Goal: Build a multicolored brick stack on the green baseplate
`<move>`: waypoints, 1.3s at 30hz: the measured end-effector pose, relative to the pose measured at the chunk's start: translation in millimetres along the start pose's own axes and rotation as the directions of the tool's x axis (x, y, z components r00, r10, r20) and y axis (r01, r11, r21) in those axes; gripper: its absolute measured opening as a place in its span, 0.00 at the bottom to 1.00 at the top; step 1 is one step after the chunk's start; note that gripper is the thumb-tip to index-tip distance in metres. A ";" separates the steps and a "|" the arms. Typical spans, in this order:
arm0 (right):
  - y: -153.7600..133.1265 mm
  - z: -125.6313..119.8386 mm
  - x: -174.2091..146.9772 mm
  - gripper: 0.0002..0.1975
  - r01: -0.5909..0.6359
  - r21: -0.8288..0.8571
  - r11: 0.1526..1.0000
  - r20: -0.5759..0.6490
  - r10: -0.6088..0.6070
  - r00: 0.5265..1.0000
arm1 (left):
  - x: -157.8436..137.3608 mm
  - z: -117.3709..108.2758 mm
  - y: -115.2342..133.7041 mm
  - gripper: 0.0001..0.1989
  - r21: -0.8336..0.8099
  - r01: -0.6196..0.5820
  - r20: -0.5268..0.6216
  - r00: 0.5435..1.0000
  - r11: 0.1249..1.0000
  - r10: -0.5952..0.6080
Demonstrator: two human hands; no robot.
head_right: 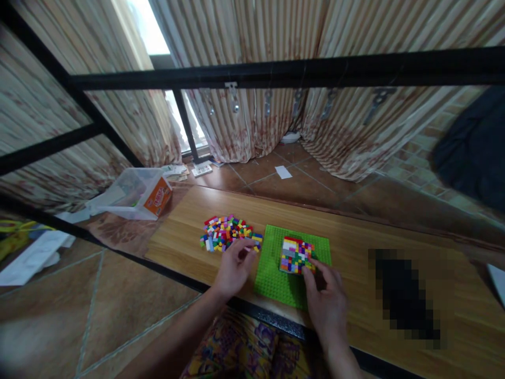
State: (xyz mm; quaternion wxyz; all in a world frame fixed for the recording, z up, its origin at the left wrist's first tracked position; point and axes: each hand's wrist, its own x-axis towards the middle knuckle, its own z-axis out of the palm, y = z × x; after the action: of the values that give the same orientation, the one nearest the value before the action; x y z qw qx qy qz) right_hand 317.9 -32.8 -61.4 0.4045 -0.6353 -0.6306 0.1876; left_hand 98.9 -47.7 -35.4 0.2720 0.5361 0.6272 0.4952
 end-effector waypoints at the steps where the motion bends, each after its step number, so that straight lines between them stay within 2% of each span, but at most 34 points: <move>1: -0.3 -0.1 -0.6 0.23 0.004 -0.002 1.000 -0.006 -0.004 1.000 | -3.4 -14.8 -4.8 0.08 0.040 -0.002 -0.015 1.000 0.999 0.002; 5: -0.1 -0.5 -3.6 0.23 0.002 -0.014 1.000 -0.009 -0.002 1.000 | -10.9 -70.2 -25.9 0.10 0.271 0.066 -0.138 0.990 0.960 -0.029; 8: 0.4 -1.2 -5.8 0.23 -0.022 -0.020 1.000 0.001 0.022 1.000 | -10.1 -95.8 -39.2 0.13 0.480 0.078 -0.146 0.989 0.874 -0.008; 11: 0.4 -1.9 -6.9 0.23 -0.034 -0.030 0.999 0.008 0.034 0.999 | -5.0 -104.2 -47.3 0.16 0.635 0.051 -0.099 0.995 0.771 0.015; 14: 0.3 -2.4 -7.1 0.24 -0.043 -0.024 0.999 0.012 0.043 0.999 | 1.6 -103.6 -51.6 0.19 0.711 0.038 -0.074 0.997 0.702 0.021; 20: 0.4 -1.9 -7.1 0.23 -0.061 -0.007 0.998 0.007 0.061 0.998 | 13.0 -106.9 -58.6 0.21 0.725 -0.014 -0.013 0.999 0.689 0.034; 24: 0.6 -1.6 -7.2 0.22 -0.088 0.011 0.996 0.019 0.088 0.996 | 19.0 -111.1 -60.6 0.19 0.698 -0.028 0.012 1.000 0.715 0.026; 28: -1.3 -5.0 -6.8 0.22 -0.085 -0.010 0.996 0.005 0.085 0.996 | 18.6 -112.6 -51.1 0.19 0.625 -0.053 -0.019 0.996 0.779 0.084; 31: -14.5 -8.6 -9.3 0.22 -0.079 -0.020 0.997 -0.064 0.078 0.995 | 10.6 -106.4 -31.0 0.21 0.443 -0.096 -0.046 0.991 0.891 0.129; 33: -32.5 -8.6 -13.9 0.19 -0.070 0.040 0.997 -0.074 0.073 0.995 | 1.3 -94.4 -13.3 0.21 0.277 -0.096 -0.033 0.993 0.956 0.109; 35: -55.4 -5.5 -21.0 0.15 -0.078 0.181 0.980 0.029 0.074 0.997 | -10.3 -76.0 4.2 0.21 0.093 -0.042 0.027 0.999 0.995 0.039; 36: -66.9 -2.9 -25.0 0.14 -0.095 0.248 0.964 0.116 0.068 0.991 | -16.7 -65.5 11.8 0.20 0.010 -0.005 0.099 0.995 1.000 0.004; 39: -93.0 6.0 -36.4 0.15 -0.209 0.383 0.900 0.349 0.069 0.935 | -34.8 -36.0 27.5 0.18 -0.141 0.065 0.288 0.957 0.988 -0.022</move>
State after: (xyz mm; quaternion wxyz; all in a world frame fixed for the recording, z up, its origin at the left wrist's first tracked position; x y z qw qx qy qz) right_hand 248.1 -77.2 -5.1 0.4053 -0.5388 -0.5869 0.4483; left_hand 88.2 -94.1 -3.9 0.4099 0.5662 0.5542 0.4520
